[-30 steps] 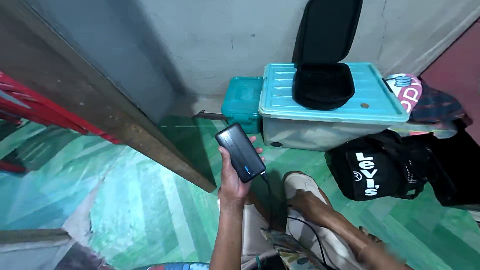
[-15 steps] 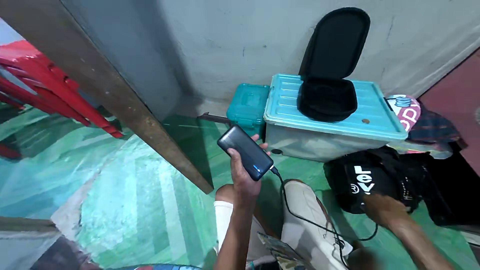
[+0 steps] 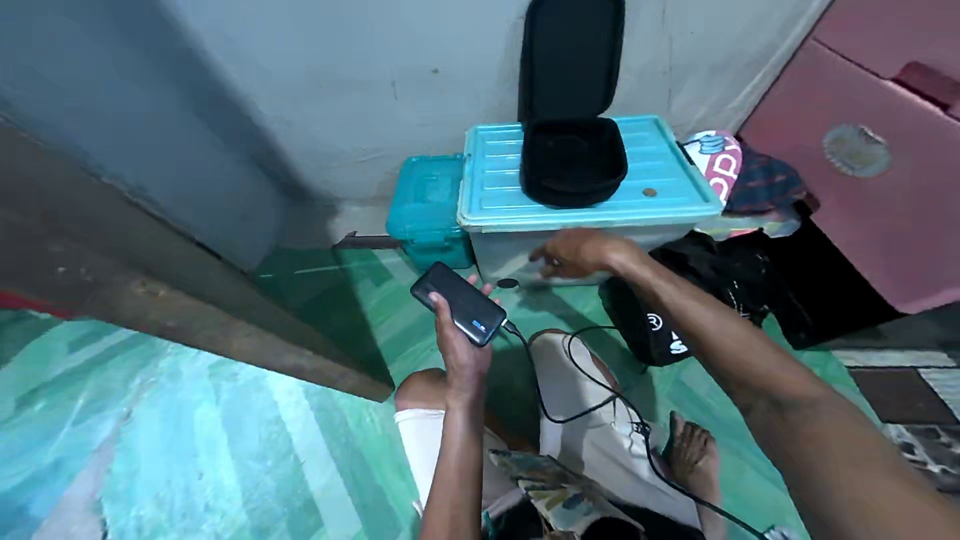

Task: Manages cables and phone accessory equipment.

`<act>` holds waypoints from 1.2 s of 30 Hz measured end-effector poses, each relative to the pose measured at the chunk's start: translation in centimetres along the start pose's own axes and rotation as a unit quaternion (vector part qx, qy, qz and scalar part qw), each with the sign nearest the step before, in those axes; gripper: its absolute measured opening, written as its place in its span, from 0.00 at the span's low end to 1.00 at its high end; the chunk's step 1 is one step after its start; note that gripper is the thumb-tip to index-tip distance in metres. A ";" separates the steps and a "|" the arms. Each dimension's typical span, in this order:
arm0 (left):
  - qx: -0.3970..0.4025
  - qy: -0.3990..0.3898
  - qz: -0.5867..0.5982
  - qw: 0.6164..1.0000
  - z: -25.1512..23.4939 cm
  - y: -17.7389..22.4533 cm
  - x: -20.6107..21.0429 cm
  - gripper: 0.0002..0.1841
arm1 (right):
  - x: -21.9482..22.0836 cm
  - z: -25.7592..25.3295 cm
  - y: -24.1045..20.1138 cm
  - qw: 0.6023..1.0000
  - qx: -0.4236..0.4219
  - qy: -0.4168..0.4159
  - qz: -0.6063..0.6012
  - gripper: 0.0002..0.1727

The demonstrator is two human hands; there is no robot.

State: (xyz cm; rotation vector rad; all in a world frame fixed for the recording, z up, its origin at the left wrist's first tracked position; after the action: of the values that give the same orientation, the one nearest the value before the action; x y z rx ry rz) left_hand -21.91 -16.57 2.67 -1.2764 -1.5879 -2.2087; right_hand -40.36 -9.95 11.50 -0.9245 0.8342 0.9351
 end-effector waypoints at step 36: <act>-0.078 0.015 0.011 0.997 1.3 -5.3 -0.6 0.24 | 17.1 6.2 -3.0 0.720 0.029 0.095 -0.686 0.19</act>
State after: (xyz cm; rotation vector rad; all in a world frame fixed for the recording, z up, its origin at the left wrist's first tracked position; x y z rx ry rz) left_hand -23.68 -13.35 -1.46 -1.2869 -1.4077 -2.3672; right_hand -30.31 -0.26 -0.59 -1.2506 0.1403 -0.5088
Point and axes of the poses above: each hand's wrist, its own z-axis away from the middle knuckle, its own x-axis out of the palm, y = z × x, the point moved 7 cm from there along -z, towards the middle knuckle, and after that the axes turned 6 degrees about -z, right-handed, at the moved point
